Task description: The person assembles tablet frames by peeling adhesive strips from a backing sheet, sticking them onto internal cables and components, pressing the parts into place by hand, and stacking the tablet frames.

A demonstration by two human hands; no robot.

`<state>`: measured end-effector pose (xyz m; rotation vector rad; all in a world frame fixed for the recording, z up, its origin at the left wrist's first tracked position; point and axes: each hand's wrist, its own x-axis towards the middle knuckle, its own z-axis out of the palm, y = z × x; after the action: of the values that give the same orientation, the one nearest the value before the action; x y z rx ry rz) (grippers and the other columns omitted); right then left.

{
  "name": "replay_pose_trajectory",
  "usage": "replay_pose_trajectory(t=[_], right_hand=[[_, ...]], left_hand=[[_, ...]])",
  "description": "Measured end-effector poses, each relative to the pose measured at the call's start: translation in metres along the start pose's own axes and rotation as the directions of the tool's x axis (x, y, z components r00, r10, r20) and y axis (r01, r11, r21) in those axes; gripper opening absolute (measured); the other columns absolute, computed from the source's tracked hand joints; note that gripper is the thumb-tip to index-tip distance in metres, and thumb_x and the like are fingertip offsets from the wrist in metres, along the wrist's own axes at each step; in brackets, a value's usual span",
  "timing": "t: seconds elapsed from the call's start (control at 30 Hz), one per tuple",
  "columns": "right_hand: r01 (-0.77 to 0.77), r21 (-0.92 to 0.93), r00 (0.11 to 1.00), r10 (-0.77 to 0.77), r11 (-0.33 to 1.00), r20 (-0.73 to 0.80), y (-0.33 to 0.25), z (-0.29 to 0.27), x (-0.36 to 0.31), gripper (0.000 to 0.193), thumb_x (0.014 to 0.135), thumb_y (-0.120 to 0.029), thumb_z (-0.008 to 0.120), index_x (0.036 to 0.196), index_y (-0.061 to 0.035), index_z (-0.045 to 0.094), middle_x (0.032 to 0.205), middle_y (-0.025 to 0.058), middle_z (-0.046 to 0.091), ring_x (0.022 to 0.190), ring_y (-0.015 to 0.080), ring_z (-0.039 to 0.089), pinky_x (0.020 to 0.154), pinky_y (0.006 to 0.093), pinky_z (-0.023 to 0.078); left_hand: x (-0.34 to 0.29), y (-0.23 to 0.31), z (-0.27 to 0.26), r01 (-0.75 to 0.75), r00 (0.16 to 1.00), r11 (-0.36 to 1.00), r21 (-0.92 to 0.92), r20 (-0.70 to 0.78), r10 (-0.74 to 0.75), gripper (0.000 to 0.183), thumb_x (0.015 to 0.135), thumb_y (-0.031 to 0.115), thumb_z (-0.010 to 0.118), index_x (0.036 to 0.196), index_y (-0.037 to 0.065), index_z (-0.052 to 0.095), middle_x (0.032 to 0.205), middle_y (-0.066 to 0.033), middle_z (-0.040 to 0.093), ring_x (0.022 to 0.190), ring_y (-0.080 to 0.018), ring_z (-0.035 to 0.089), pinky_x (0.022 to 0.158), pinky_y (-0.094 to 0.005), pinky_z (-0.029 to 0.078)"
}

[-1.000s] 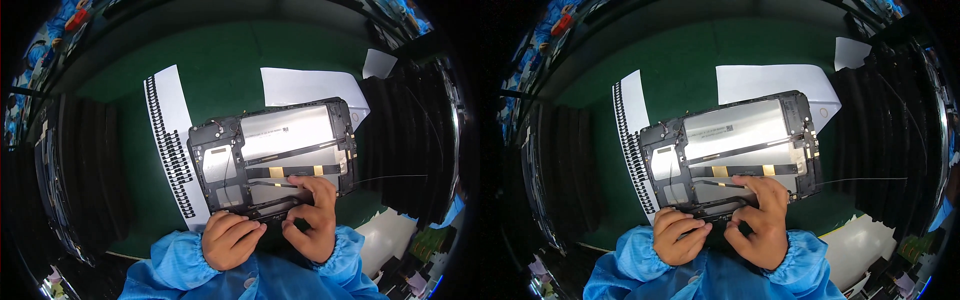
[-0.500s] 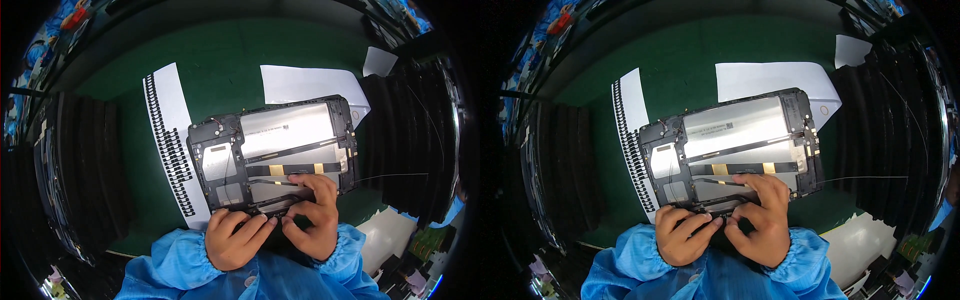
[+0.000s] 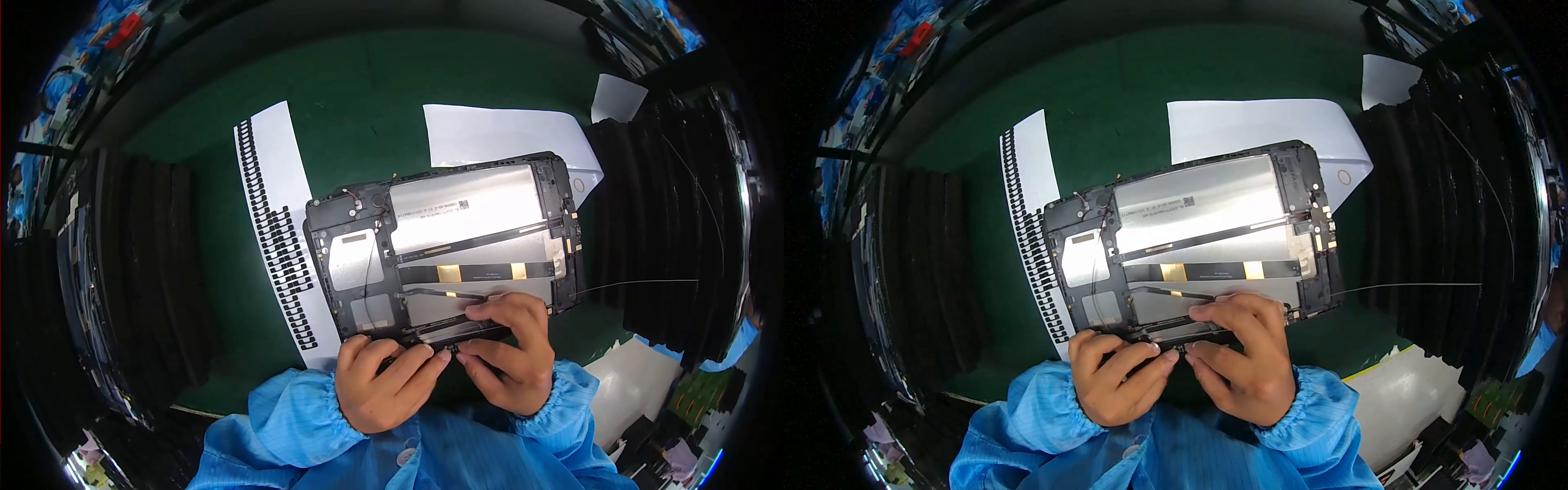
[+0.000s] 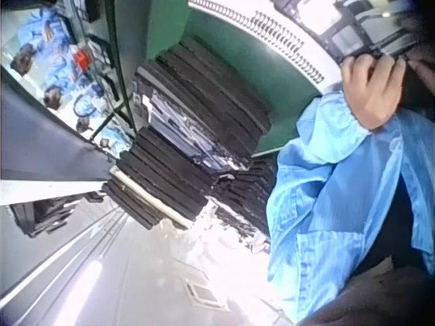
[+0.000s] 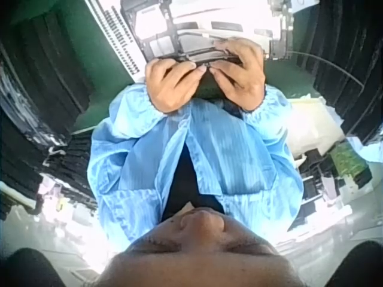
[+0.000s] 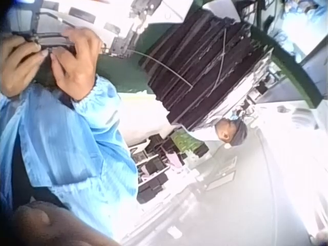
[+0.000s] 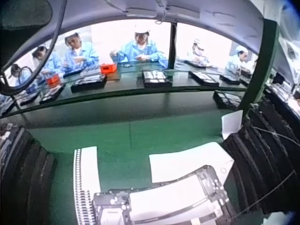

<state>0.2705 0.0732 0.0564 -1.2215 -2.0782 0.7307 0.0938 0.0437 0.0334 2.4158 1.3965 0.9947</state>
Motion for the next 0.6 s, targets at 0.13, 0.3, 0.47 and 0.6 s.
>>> replay_pose_trajectory(t=[0.13, 0.3, 0.47, 0.6], right_hand=[[0.077, 0.01, 0.997, -0.077, 0.997, -0.009, 0.006, 0.004, -0.002, 0.018, 0.055, 0.002, 0.067, 0.071, -0.0001, 0.059, 0.094, 0.0106, 0.058, 0.089, 0.0298, 0.05, 0.077, 0.0391, 0.039], [0.132, -0.05, 0.991, -0.133, 0.99, -0.014, 0.001, 0.007, 0.002, 0.017, 0.054, 0.004, 0.065, 0.068, 0.0001, 0.057, 0.09, 0.01, 0.058, 0.089, 0.0293, 0.05, 0.075, 0.0397, 0.04], [0.172, -0.152, 0.984, -0.176, 0.973, -0.015, -0.012, 0.007, 0.007, 0.017, 0.053, 0.005, 0.064, 0.067, -0.0006, 0.057, 0.086, 0.0093, 0.057, 0.088, 0.0292, 0.051, 0.073, 0.0385, 0.042], [0.103, -0.166, 0.994, -0.108, 0.981, -0.02, -0.029, 0.001, 0.014, 0.018, 0.054, 0.006, 0.065, 0.07, -0.0006, 0.058, 0.086, 0.0098, 0.056, 0.084, 0.0294, 0.052, 0.07, 0.0355, 0.043]], left_hand=[[0.003, -0.001, 0.003, -0.024, 1.0, 1.0, 0.012, -0.008, 0.024, 0.023, 0.06, 0.015, 0.061, 0.083, 0.012, 0.066, 0.083, 0.0032, 0.059, 0.066, -0.0156, 0.046, 0.058, -0.031, 0.033], [0.003, -0.001, 0.003, -0.016, 1.0, 1.0, 0.017, -0.022, 0.016, 0.022, 0.061, 0.014, 0.06, 0.082, 0.01, 0.065, 0.081, 0.0022, 0.058, 0.065, -0.0157, 0.045, 0.058, -0.0307, 0.033], [0.002, 0.0, 0.004, -0.022, 0.998, 1.0, 0.014, -0.062, 0.023, 0.022, 0.059, 0.012, 0.063, 0.081, 0.01, 0.065, 0.083, 0.0021, 0.058, 0.069, -0.0171, 0.046, 0.061, -0.0326, 0.033], [-0.002, -0.005, -0.012, -0.041, 0.989, 0.999, -0.032, -0.147, 0.036, 0.03, 0.054, 0.009, 0.067, 0.084, 0.012, 0.066, 0.085, -0.0004, 0.058, 0.075, -0.0191, 0.05, 0.064, -0.034, 0.035]])
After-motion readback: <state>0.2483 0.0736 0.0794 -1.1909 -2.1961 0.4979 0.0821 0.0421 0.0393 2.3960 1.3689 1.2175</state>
